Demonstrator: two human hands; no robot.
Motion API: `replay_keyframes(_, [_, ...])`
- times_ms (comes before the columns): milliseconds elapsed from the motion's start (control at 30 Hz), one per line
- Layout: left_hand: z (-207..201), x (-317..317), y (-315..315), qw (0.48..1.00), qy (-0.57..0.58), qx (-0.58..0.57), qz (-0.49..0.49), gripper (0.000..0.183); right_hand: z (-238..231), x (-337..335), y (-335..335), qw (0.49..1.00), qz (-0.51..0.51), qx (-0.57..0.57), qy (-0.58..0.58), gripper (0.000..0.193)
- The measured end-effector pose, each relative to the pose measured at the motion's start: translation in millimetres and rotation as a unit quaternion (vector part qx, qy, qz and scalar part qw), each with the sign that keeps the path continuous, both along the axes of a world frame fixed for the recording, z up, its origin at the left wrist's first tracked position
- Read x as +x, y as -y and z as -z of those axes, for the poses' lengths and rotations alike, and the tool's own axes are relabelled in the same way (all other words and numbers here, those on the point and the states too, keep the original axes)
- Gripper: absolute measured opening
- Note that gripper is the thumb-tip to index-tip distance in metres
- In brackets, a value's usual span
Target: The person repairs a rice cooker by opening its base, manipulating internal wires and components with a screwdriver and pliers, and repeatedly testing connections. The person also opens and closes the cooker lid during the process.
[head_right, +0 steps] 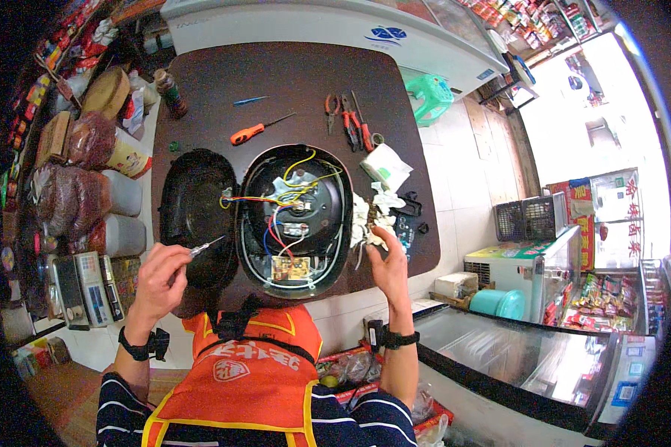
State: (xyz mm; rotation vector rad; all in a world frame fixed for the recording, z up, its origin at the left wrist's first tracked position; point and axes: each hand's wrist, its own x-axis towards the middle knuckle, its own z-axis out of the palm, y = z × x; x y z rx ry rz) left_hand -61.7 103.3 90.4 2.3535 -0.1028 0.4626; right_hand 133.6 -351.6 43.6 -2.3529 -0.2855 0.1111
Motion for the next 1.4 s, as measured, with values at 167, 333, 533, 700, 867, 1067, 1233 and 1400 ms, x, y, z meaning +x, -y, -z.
replay_keyframes(167, [-8.2, 4.4, 22.0, 0.999, 0.003, -0.024, -0.023, 0.029, 53.7, 20.0, 42.1, 0.995, 0.067, 0.056, -0.037, 0.04])
replay_keyframes(333, [-4.6, 4.9, 44.6, 0.997, 0.027, -0.051, -0.041, 0.03, 65.0, 39.9, 48.1, 0.995, 0.099, -0.022, -0.017, 0.038])
replay_keyframes(533, [3.4, 3.5, 68.4, 0.992, -0.061, -0.085, -0.064, 0.028, 72.0, 32.2, -6.9, 0.995, 0.017, 0.064, -0.072, 0.058])
replay_keyframes(700, [23.6, 17.0, 90.3, 0.994, -0.089, -0.017, -0.065, 0.028, 86.3, 27.2, -48.7, 0.991, -0.041, 0.118, -0.051, 0.069])
replay_keyframes(867, [50.2, 30.4, 99.3, 0.991, -0.1, 0.052, -0.068, 0.032, 97.1, 23.9, -58.8, 0.995, -0.017, 0.099, -0.02, 0.068])
replay_keyframes(1067, [72.8, 36.3, 108.0, 0.989, -0.115, 0.08, -0.048, 0.033, 103.8, 24.1, -61.6, 0.993, -0.007, 0.119, -0.017, 0.064])
replay_keyframes(1233, [80.6, 39.7, 112.7, 0.987, -0.084, 0.134, -0.031, 0.034, 104.9, 25.1, -62.2, 0.993, -0.005, 0.118, -0.026, 0.063])
replay_keyframes(1400, [72.4, 35.1, 114.5, 0.989, -0.046, 0.14, -0.021, 0.035, 105.3, 24.6, -62.2, 0.993, -0.006, 0.114, -0.017, 0.063])
